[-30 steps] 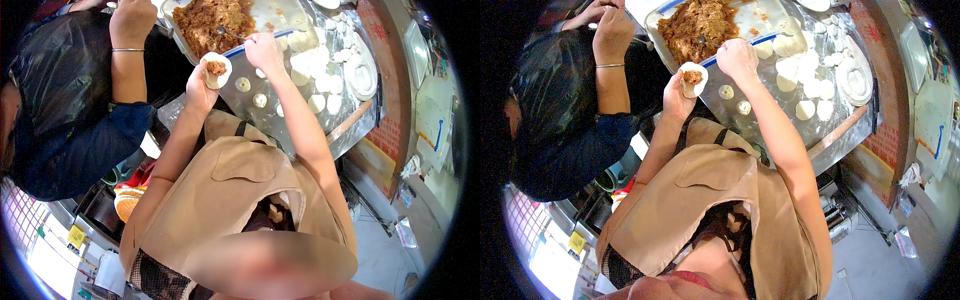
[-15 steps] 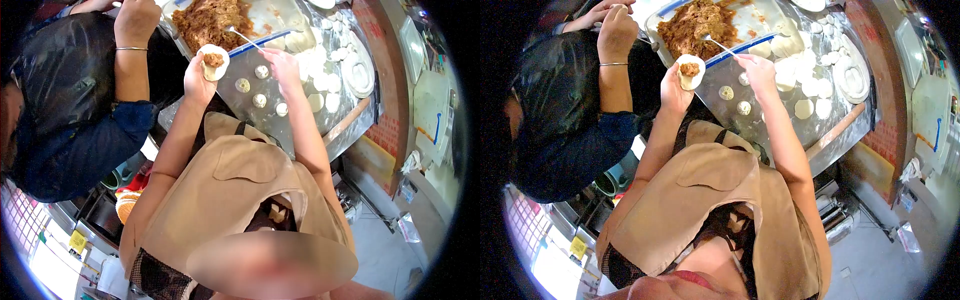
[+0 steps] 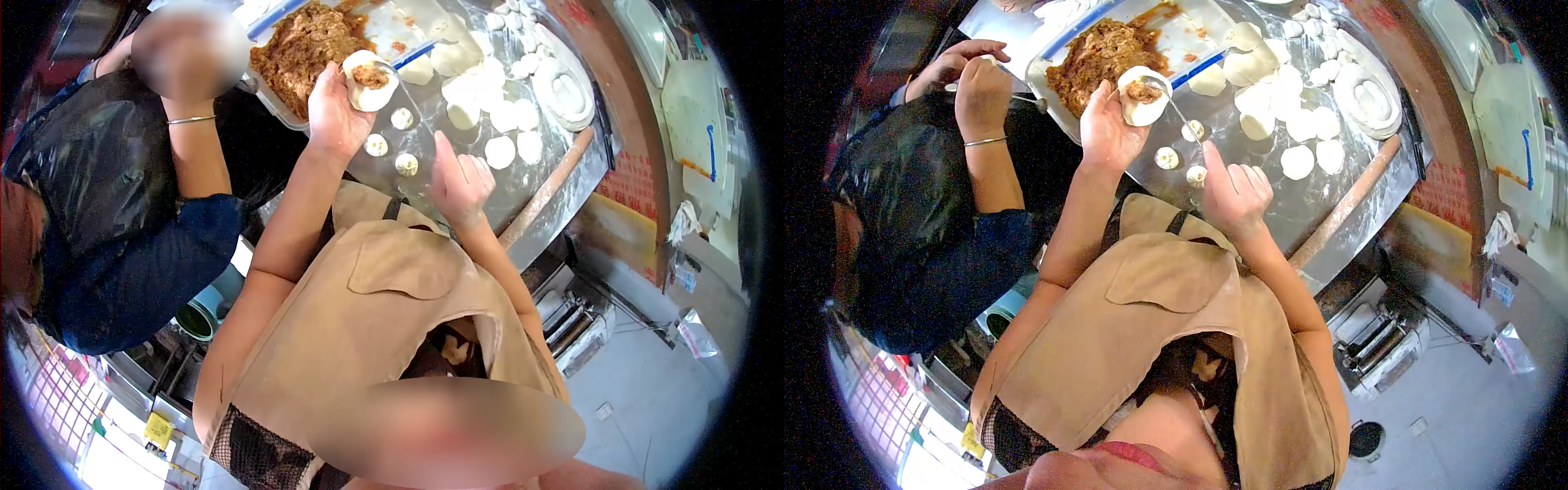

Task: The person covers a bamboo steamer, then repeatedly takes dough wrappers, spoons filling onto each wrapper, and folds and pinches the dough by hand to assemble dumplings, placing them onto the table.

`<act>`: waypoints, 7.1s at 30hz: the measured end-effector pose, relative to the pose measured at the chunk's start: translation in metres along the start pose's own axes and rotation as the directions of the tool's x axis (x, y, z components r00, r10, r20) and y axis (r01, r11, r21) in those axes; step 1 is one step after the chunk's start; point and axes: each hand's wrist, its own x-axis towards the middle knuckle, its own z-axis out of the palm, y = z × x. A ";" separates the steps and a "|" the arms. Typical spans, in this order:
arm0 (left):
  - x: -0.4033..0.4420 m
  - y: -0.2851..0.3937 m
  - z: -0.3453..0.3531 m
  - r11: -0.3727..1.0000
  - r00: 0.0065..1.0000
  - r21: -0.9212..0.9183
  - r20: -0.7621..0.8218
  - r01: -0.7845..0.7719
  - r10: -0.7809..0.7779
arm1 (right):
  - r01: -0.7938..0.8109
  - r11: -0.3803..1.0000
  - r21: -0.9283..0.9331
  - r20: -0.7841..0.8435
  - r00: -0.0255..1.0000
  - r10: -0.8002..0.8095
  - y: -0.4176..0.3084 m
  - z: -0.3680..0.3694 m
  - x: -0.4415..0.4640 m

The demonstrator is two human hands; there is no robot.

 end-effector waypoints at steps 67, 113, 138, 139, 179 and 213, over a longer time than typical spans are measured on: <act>-0.026 -0.083 0.058 0.309 0.683 0.951 0.210 0.023 -0.700 | -0.638 0.738 0.220 0.108 0.768 0.632 0.015 -0.098 -0.020; -0.041 -0.097 0.067 0.374 0.753 0.922 0.314 -0.098 -0.578 | -0.416 0.902 -0.116 -0.127 0.907 0.402 0.021 -0.098 -0.026; -0.030 -0.093 0.065 0.238 0.704 0.968 0.227 -0.084 -0.673 | -0.388 0.881 -0.273 -0.137 0.922 0.363 0.020 -0.075 -0.031; -0.038 -0.096 0.054 0.451 0.734 0.853 0.126 0.263 -0.667 | -0.388 0.880 -0.273 -0.138 0.921 0.364 0.020 -0.070 -0.033; -0.037 -0.110 0.044 0.509 0.798 0.838 0.165 0.196 -0.579 | -0.357 0.877 -0.322 -0.069 0.933 0.354 0.018 -0.074 -0.032; -0.037 -0.126 0.040 0.547 0.871 0.828 0.175 0.122 -0.459 | -0.561 0.827 -0.032 -0.160 0.820 0.550 0.011 -0.071 -0.029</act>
